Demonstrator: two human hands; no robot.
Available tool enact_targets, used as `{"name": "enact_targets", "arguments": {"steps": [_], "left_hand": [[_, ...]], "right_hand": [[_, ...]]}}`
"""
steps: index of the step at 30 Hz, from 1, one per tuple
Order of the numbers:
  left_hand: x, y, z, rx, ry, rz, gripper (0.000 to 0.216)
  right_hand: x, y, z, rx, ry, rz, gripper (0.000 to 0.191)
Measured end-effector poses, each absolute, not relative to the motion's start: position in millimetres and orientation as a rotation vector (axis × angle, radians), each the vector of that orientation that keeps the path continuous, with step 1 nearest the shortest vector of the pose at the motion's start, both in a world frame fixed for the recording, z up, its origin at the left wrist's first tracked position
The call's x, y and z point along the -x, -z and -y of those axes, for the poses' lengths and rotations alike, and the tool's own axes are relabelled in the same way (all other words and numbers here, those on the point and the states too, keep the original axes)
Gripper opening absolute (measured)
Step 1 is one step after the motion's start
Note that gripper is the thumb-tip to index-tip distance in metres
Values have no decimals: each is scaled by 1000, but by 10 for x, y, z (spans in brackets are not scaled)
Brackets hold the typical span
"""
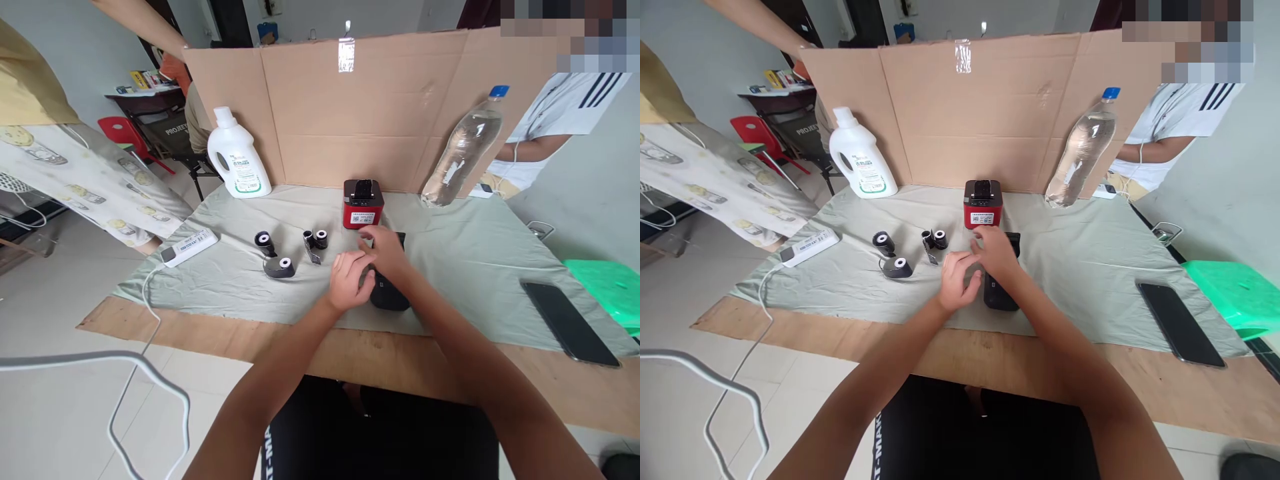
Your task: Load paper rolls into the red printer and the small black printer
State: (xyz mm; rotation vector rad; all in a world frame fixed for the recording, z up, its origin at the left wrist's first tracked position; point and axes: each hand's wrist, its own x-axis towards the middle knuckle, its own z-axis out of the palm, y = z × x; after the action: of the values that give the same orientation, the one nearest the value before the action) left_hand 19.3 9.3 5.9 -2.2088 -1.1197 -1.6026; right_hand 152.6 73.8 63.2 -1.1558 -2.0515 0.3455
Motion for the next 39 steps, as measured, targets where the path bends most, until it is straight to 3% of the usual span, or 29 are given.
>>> {"name": "enact_targets", "arguments": {"steps": [5,11,18,20,26,34,39], "left_hand": [[-241,-58,-91,2246,1603,1200,27],[-144,-178,-140,2224,1525,1249,22],[670,-488,-100,1678,1619,1667,17],[940,-508,34,1568,1509,1896,19],[1206,-368,363,1661,731,2352,32],[743,-484,360,1946,837,1830,13],[-48,-528,170,2298,783,1284,20]], "right_hand": [[-2286,-497,-418,1223,-105,1724,13],[-2745,-1,-507,1437,-407,1337,14],[-2811,57,-624,1456,-561,1223,20],[-2813,52,-614,1465,-575,1222,20],[-2798,44,-609,1483,-562,1267,15],[-2612,-148,-367,1365,-459,1440,18],[-2453,-285,-142,1021,-358,1889,21]]}}
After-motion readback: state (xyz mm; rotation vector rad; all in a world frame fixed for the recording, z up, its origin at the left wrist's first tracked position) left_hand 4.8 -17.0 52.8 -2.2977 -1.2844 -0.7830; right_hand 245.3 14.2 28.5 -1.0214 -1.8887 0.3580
